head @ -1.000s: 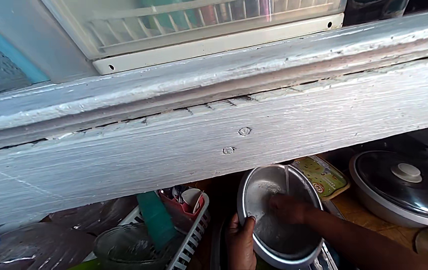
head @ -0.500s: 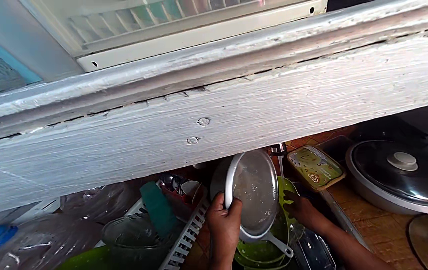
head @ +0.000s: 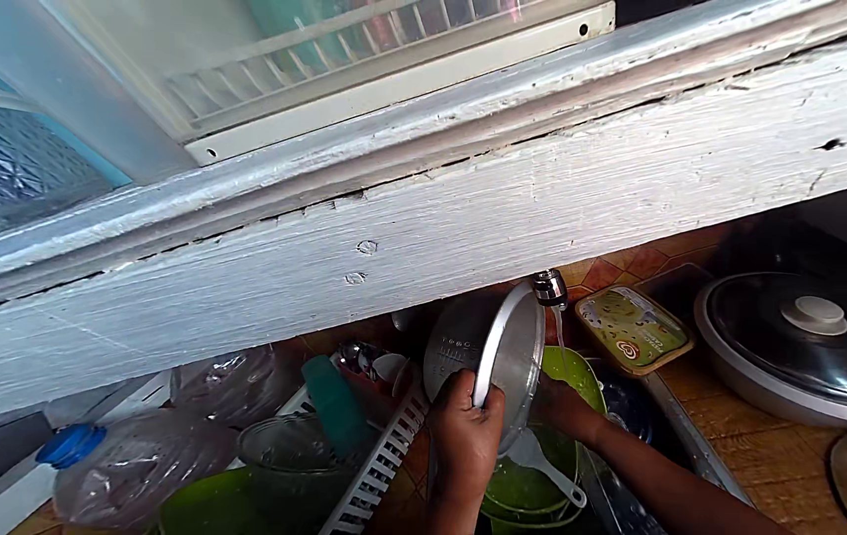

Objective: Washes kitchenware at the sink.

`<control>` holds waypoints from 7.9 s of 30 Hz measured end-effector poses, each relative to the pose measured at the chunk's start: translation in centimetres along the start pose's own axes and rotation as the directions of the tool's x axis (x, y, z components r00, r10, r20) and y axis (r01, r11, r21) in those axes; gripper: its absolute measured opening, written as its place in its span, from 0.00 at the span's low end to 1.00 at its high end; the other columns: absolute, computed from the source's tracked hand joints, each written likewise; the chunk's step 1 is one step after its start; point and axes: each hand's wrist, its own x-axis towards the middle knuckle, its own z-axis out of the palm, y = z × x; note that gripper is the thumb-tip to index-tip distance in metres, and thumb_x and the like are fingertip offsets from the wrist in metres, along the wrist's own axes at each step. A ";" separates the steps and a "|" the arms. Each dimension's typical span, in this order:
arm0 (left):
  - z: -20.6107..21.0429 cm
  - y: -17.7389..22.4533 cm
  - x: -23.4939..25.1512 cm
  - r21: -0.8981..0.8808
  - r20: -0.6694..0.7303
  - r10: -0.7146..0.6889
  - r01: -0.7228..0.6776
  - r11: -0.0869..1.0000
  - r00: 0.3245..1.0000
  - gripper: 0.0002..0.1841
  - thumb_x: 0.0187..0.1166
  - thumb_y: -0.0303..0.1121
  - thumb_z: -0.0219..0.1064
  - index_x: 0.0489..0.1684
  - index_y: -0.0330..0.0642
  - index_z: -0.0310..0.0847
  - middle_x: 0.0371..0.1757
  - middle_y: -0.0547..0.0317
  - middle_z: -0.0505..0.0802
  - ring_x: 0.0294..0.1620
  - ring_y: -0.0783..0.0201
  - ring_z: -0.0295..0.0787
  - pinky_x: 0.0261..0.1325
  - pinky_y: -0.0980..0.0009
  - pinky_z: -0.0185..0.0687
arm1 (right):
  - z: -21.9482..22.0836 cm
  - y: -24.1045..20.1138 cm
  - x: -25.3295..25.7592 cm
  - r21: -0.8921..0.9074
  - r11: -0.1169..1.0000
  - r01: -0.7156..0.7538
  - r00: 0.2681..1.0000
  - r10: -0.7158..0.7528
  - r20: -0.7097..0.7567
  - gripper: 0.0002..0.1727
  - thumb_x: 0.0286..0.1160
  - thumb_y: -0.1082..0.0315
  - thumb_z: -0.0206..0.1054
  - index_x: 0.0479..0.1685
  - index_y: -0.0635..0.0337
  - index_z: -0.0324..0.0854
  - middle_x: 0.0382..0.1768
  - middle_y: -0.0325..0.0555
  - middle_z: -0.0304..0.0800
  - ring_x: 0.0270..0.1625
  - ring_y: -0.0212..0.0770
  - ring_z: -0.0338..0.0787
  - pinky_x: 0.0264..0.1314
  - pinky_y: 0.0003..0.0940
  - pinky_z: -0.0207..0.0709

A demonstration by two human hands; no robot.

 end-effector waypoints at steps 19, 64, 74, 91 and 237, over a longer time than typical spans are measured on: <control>-2.2 -3.9 -4.3 0.242 -0.073 0.298 -0.273 0.931 0.952 0.11 0.58 0.33 0.68 0.11 0.41 0.72 0.16 0.56 0.79 0.21 0.65 0.81 0.27 0.76 0.77 | -0.1 -0.9 0.7 -0.246 0.968 0.056 0.994 -0.031 0.104 0.33 0.85 0.63 0.66 0.86 0.67 0.65 0.87 0.66 0.63 0.89 0.57 0.66 0.91 0.48 0.58; -8.0 -2.4 -6.4 -0.599 -0.019 -0.769 0.608 0.520 0.639 0.09 0.73 0.12 0.61 0.38 0.37 0.77 0.30 0.63 0.89 0.31 0.72 0.91 0.37 0.74 0.91 | -2.7 20.3 -18.5 -0.748 0.586 0.312 0.948 -0.237 0.211 0.40 0.90 0.38 0.42 0.94 0.54 0.58 0.95 0.42 0.52 0.98 0.49 0.44 0.97 0.54 0.36; -6.8 -1.9 -5.1 -0.609 0.105 -0.768 0.651 0.453 0.632 0.07 0.73 0.12 0.63 0.38 0.32 0.80 0.30 0.56 0.91 0.31 0.68 0.92 0.37 0.72 0.92 | -1.8 16.5 -14.2 -0.553 0.772 0.314 0.647 -0.600 -0.471 0.41 0.87 0.36 0.40 0.59 0.59 0.92 0.72 0.58 0.86 0.72 0.64 0.85 0.74 0.61 0.75; 0.9 0.4 -3.3 -0.567 0.438 -0.716 0.785 0.249 0.544 0.07 0.76 0.14 0.64 0.48 0.26 0.81 0.39 0.44 0.91 0.38 0.59 0.92 0.44 0.65 0.91 | -7.3 -4.4 -8.1 -0.600 0.782 0.168 0.967 -0.248 -0.053 0.19 0.90 0.68 0.54 0.67 0.66 0.84 0.65 0.62 0.87 0.72 0.58 0.84 0.79 0.53 0.72; 2.7 -1.6 -3.5 -0.634 0.479 -0.732 0.767 0.093 0.485 0.11 0.69 0.09 0.63 0.45 0.27 0.80 0.37 0.47 0.91 0.35 0.61 0.92 0.41 0.66 0.91 | -2.0 -6.1 -1.5 -0.667 0.701 0.254 0.880 0.120 0.460 0.20 0.85 0.72 0.58 0.72 0.73 0.77 0.67 0.73 0.82 0.75 0.70 0.79 0.77 0.70 0.66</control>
